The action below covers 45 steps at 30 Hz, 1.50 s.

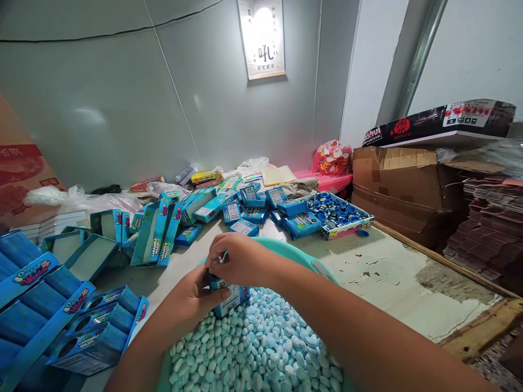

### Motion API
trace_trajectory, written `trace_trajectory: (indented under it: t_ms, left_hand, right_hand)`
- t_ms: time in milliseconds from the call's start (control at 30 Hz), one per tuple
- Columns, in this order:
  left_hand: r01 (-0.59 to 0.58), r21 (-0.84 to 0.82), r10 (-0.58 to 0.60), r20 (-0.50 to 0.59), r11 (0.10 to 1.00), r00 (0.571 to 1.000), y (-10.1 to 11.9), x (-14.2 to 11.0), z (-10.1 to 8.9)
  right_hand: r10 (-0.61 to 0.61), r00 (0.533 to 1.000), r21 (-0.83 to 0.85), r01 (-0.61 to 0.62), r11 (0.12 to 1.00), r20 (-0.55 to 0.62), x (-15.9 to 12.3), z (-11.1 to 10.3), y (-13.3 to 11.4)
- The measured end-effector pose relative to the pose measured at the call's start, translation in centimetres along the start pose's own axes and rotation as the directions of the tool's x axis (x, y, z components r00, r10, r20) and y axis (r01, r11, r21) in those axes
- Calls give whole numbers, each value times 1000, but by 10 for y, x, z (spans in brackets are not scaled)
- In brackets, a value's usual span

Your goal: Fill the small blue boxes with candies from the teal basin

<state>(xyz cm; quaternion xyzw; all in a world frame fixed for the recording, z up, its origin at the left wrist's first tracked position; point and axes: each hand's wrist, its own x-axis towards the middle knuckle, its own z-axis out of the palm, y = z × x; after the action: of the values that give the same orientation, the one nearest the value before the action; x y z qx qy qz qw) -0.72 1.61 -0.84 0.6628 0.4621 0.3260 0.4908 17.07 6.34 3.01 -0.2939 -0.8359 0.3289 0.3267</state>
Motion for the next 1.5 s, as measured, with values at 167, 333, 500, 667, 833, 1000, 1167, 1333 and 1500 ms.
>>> trace_trajectory:
  t_ms: [167,333,500,667,833,1000,1167,1333,1500]
  left_hand:
    - [12,6,-12,4,1000,1000,0,0,-1]
    - [-6,-30,7,13,1000,1000,-1,0,-2]
    - [8,-37,-7,17,999,1000,2,-1,-1]
    - [2,-42,-2,13,999,1000,4,-1,0]
    - [-3,-40,4,14,999,1000,2,0,-1]
    - [30,60,-29,-22,998,999,3,-1,-3]
    - [85,83,-80,-62,993,995,8,-2,0]
    - [93,93,-86,-77,991,993,6,-1,0]
    - [79,97,-73,-61,992,995,2,0,-1]
  right_hand:
    - [-39,999,-41,40,998,10,-1,0,1]
    - [-47,999,-61,48,997,27,-2,-2,-1]
    - [-64,997,-50,66,997,49,-2,-3,0]
    - [-60,996,-19,61,998,61,-3,-4,-2]
    - [-40,997,0,40,999,61,-3,-4,-4]
    - [-15,998,-40,12,999,-60,0,-5,3]
    - [177,980,-278,-197,940,-96,-2,-15,10]
    - [247,966,-374,-258,891,-79,-4,-17,13]
    - [207,977,-414,-208,886,-47,0,-13,13]
